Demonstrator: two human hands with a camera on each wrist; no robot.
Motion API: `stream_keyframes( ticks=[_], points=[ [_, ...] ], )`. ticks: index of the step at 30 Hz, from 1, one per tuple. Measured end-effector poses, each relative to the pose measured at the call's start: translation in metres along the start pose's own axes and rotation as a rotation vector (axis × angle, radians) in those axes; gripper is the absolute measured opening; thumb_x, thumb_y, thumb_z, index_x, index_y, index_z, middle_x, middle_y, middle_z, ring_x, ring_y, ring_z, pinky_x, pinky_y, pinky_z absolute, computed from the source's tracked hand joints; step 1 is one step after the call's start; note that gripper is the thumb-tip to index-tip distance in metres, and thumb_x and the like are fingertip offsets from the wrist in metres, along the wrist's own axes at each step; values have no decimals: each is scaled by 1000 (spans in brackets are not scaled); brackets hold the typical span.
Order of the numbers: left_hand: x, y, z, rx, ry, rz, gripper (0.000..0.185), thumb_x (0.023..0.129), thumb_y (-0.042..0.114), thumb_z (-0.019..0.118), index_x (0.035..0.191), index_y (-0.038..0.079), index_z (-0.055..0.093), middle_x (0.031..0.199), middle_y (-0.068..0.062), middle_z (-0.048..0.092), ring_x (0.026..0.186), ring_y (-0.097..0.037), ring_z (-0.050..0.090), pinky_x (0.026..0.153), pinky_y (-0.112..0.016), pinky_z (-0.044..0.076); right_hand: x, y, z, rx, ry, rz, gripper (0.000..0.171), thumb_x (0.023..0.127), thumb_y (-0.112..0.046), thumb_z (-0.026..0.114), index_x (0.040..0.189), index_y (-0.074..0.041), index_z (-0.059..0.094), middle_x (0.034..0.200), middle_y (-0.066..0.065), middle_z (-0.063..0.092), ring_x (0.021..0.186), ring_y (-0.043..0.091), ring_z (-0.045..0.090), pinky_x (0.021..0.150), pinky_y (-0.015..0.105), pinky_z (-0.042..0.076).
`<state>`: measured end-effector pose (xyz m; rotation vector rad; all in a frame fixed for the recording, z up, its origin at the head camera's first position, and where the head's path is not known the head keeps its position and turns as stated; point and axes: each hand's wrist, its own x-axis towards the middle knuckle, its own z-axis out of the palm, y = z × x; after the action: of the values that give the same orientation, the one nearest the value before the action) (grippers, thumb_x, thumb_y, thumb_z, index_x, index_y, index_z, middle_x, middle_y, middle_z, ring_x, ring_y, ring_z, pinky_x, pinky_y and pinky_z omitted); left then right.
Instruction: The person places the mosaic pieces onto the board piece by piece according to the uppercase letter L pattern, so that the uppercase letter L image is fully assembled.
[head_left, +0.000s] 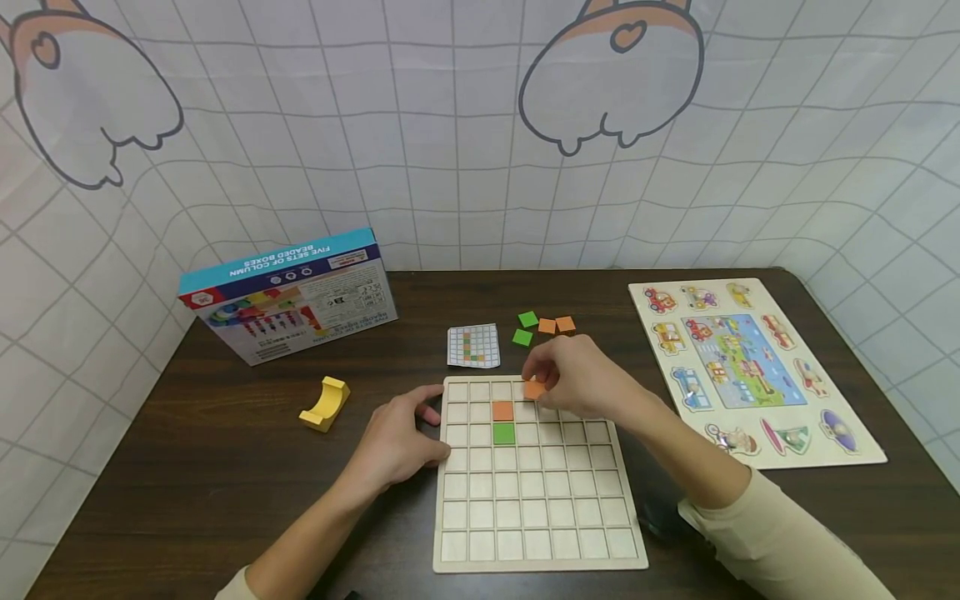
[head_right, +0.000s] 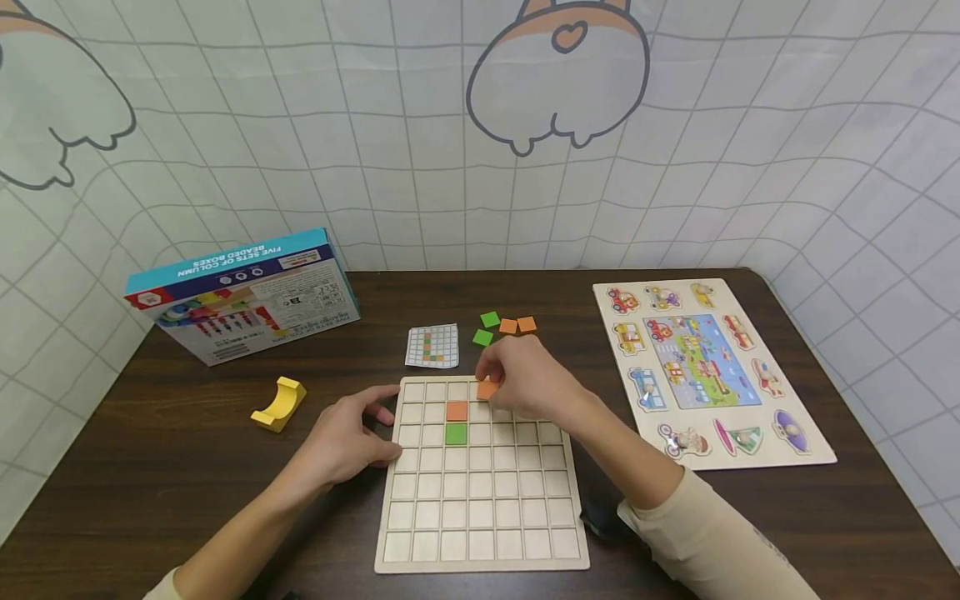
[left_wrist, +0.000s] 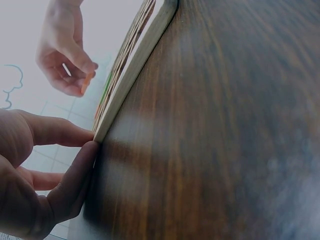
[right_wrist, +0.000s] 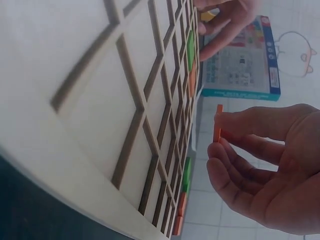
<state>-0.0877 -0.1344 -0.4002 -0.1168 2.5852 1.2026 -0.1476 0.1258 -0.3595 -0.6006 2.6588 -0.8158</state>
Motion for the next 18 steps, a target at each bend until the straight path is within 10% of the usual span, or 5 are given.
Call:
stream_keyframes(
  ticks=[18],
  points=[
    [0,1,0,-5,-5,-4,81,70,-2,85,146,12,59,102,-6,66,71,-19,59,56,-31,49,-8,-1,9,0,-2,-44,23,78,0,83,97,-12,77,84,1,67,78,13,61,73,29,54]
  ],
)
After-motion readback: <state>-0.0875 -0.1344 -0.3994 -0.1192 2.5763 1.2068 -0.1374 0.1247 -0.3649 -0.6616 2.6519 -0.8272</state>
